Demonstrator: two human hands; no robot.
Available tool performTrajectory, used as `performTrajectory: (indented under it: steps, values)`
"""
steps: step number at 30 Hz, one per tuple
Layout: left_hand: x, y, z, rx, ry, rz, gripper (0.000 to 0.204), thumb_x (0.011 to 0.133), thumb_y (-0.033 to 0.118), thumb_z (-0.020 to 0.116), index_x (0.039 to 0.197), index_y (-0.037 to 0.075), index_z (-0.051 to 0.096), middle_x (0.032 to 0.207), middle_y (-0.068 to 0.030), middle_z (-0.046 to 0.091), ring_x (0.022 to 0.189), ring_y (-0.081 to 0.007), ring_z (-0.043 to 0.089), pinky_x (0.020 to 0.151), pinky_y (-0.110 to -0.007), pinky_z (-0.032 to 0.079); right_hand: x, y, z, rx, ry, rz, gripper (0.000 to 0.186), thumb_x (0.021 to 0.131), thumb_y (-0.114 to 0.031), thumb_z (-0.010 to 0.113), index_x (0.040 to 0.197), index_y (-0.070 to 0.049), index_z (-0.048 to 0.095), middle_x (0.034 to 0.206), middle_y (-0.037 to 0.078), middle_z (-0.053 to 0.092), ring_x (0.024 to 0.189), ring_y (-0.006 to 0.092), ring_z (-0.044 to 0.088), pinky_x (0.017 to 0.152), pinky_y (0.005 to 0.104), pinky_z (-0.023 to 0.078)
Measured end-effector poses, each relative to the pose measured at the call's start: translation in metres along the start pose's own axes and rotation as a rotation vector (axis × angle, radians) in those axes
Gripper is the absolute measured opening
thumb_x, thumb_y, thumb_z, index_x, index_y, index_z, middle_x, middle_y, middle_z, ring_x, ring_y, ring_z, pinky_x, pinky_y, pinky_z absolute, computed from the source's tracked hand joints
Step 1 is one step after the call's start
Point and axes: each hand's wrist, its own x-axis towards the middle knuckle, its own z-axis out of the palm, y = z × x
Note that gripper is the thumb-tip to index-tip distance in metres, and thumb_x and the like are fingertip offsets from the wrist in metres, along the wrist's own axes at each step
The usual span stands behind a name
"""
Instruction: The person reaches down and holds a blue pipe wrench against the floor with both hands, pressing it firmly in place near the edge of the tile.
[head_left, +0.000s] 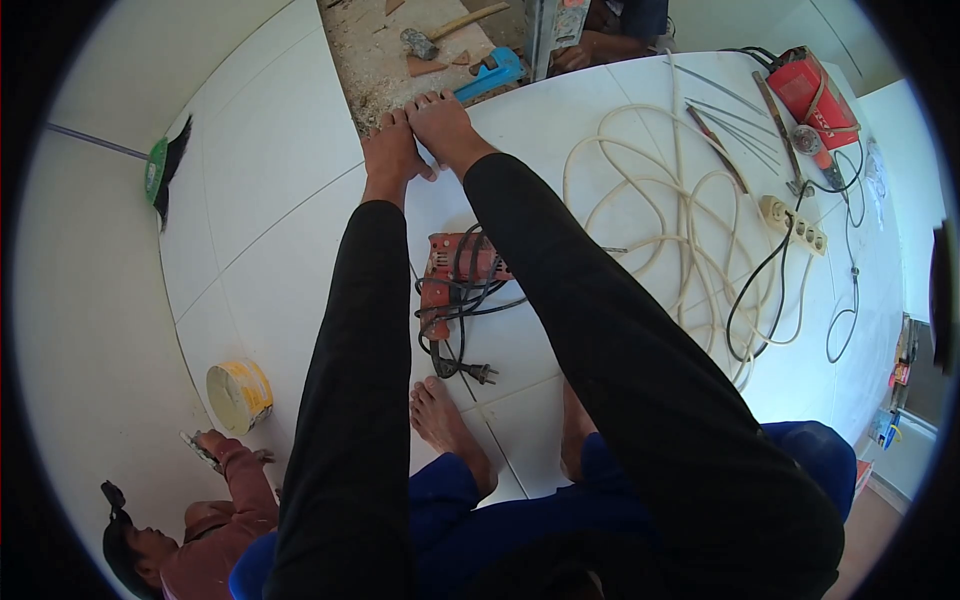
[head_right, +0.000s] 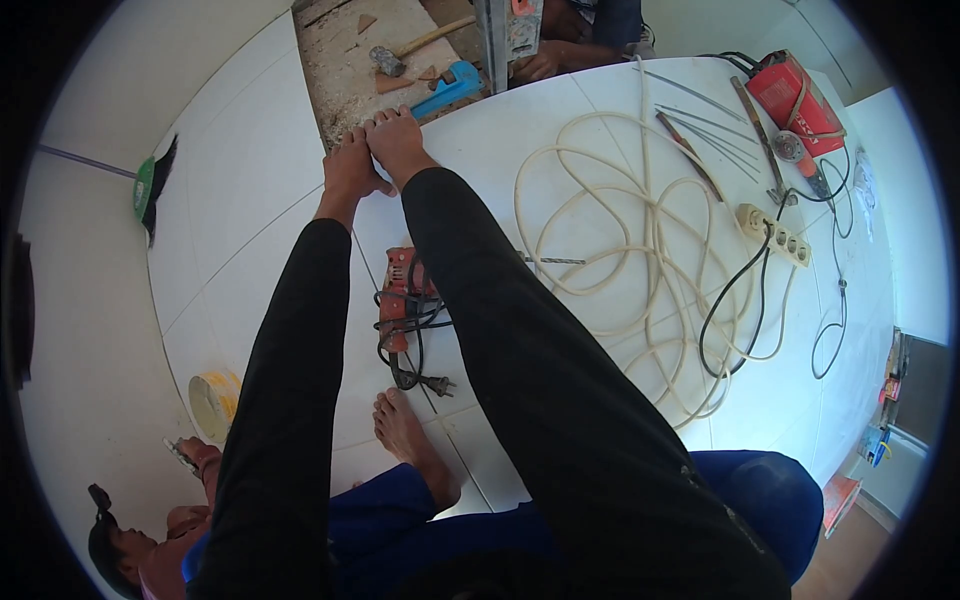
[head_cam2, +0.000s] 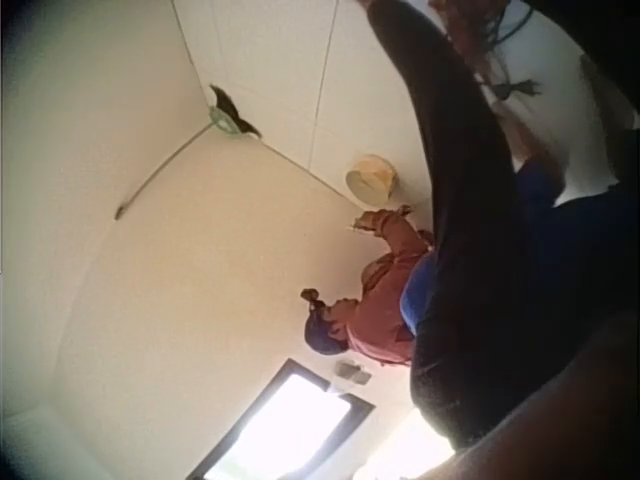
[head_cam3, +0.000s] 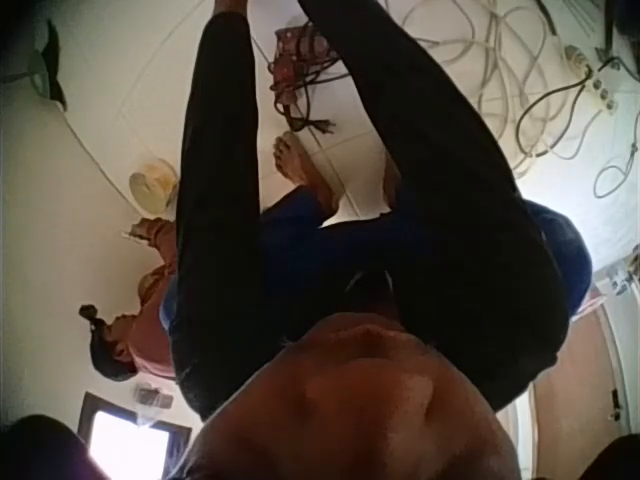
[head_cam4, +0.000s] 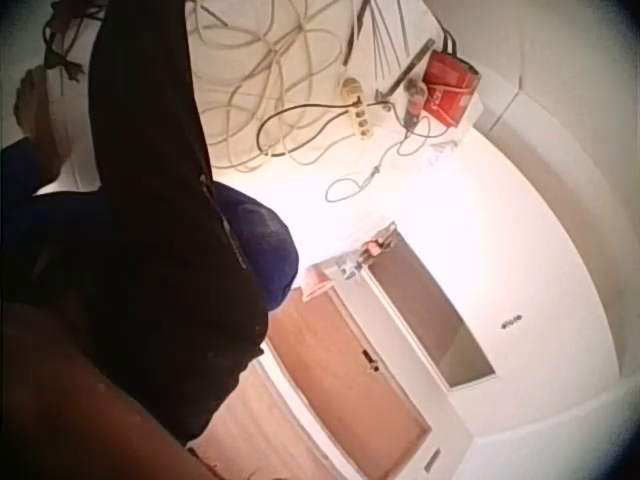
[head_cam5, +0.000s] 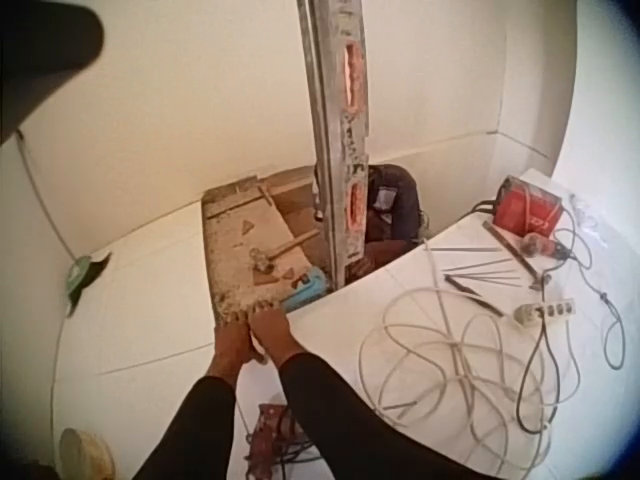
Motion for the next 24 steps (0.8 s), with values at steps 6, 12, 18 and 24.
performTrajectory:
  steps: [6, 12, 18, 24]
  values:
    - [0.0000, -0.0007, -0.0001, -0.004, -0.005, -0.006, 0.110, 0.043, 0.029, 0.101, 0.137, 0.010, 0.048, 0.133, -0.0093, 0.059, 0.124, -0.0346, 0.060, 0.101, -0.049, 0.049, 0.0014, -0.0001, -0.0060, 0.055, -0.071, -0.020, 0.096, 0.043, -0.018, 0.100, 0.127, -0.006, 0.056, 0.130, 0.010, 0.063, 0.129, 0.0267, 0.056, 0.104, 0.0450, 0.041]
    - [0.0005, 0.0015, -0.0014, -0.010, -0.014, -0.008, 0.109, 0.044, 0.028, 0.101, 0.137, 0.010, 0.048, 0.134, -0.0096, 0.059, 0.125, -0.0349, 0.059, 0.102, -0.049, 0.049, 0.0019, 0.0019, -0.0082, 0.060, -0.102, -0.017, 0.097, 0.043, -0.018, 0.100, 0.129, -0.006, 0.055, 0.131, 0.010, 0.063, 0.129, 0.0270, 0.056, 0.106, 0.0455, 0.040]
    - [-0.0002, 0.0024, -0.0019, -0.012, -0.020, -0.016, 0.108, 0.044, 0.027, 0.101, 0.136, 0.010, 0.048, 0.134, -0.0094, 0.059, 0.126, -0.0348, 0.059, 0.101, -0.049, 0.049, 0.0013, 0.0013, -0.0077, 0.057, -0.104, -0.015, 0.097, 0.043, -0.017, 0.099, 0.129, -0.007, 0.055, 0.131, 0.010, 0.063, 0.130, 0.0271, 0.055, 0.106, 0.0454, 0.040]
    - [0.0010, -0.0012, 0.0021, 0.028, 0.025, 0.017, 0.112, 0.040, 0.032, 0.101, 0.135, 0.009, 0.047, 0.130, -0.0113, 0.060, 0.121, -0.0339, 0.062, 0.095, -0.048, 0.053, 0.0015, 0.0003, -0.0095, 0.060, -0.095, -0.013, 0.096, 0.044, -0.017, 0.099, 0.128, -0.007, 0.056, 0.131, 0.010, 0.063, 0.129, 0.0269, 0.055, 0.105, 0.0448, 0.040]
